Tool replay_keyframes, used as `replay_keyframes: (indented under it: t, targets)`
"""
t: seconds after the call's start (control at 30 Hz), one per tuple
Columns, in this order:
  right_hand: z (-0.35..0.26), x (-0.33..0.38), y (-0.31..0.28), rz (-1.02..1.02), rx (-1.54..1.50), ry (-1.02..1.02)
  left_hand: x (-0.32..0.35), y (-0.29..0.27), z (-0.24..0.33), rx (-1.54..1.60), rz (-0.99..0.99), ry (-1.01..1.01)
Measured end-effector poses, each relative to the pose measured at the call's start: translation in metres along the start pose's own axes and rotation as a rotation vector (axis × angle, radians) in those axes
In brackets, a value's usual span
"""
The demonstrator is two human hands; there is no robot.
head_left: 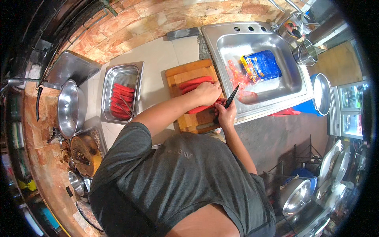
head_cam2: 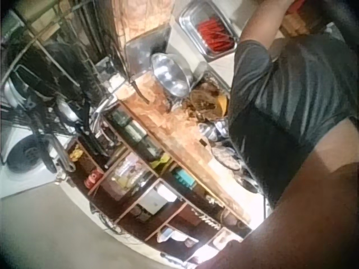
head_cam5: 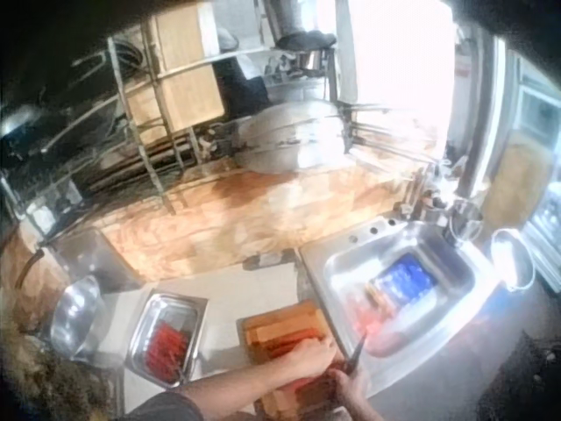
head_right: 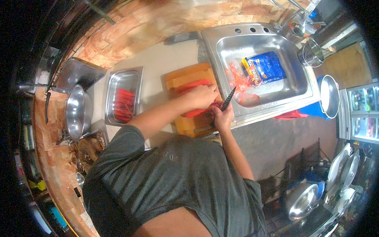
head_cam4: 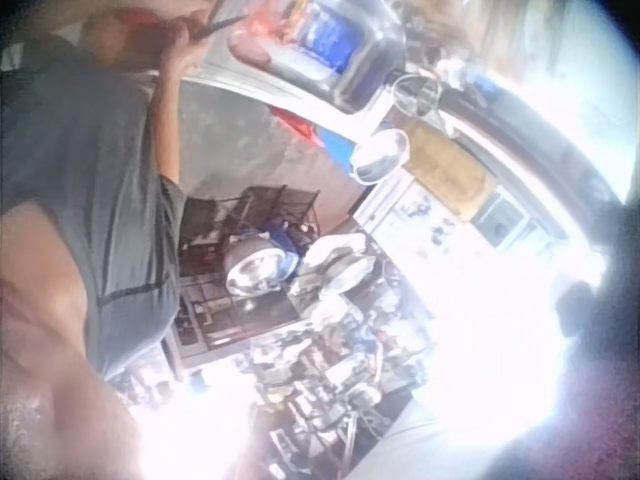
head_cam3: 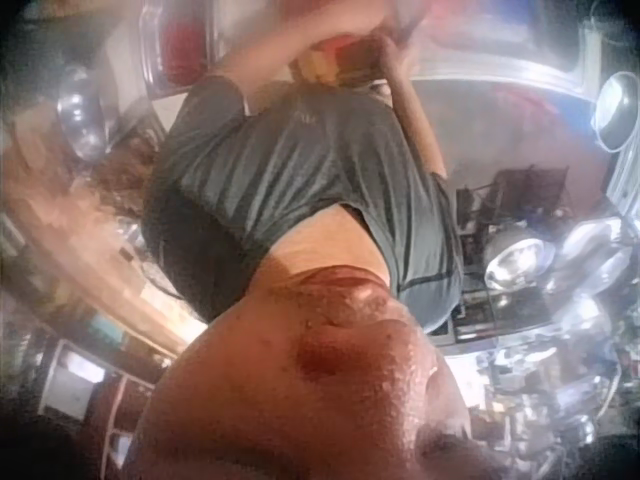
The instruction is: The person slices red hot dogs on a wooden cutting board using a knife, then places them into a pan on a gas stove. They also retrieve a package of hot dogs from a refrigerator and continue slicing and transferring them.
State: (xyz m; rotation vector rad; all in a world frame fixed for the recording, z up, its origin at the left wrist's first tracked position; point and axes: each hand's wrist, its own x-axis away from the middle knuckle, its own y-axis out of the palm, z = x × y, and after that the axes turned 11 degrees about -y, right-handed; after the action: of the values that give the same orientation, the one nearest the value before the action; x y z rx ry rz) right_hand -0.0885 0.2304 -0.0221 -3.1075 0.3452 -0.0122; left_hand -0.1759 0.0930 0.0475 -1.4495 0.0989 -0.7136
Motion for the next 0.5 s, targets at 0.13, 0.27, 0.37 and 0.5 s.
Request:
replay_keyframes:
  t: [0.13, 0.27, 0.37, 0.5]
  targets:
    - [-0.018, -0.001, 0.0, -0.007, -0.003, 0.048, 0.0, -0.014, 0.009, 0.126, -0.006, -0.016]
    - [-0.016, -0.002, 0.0, -0.04, -0.007, 0.006, 0.002, -0.015, 0.004, 0.305, 0.082, -0.042]
    - [0.007, -0.005, -0.002, -0.042, 0.042, -0.041, 0.03, -0.044, -0.002, 0.53, 0.206, -0.025]
    - [0.004, -0.003, -0.004, -0.044, 0.008, 0.024, 0.066, -0.059, -0.026, 0.737, 0.45, 0.045]
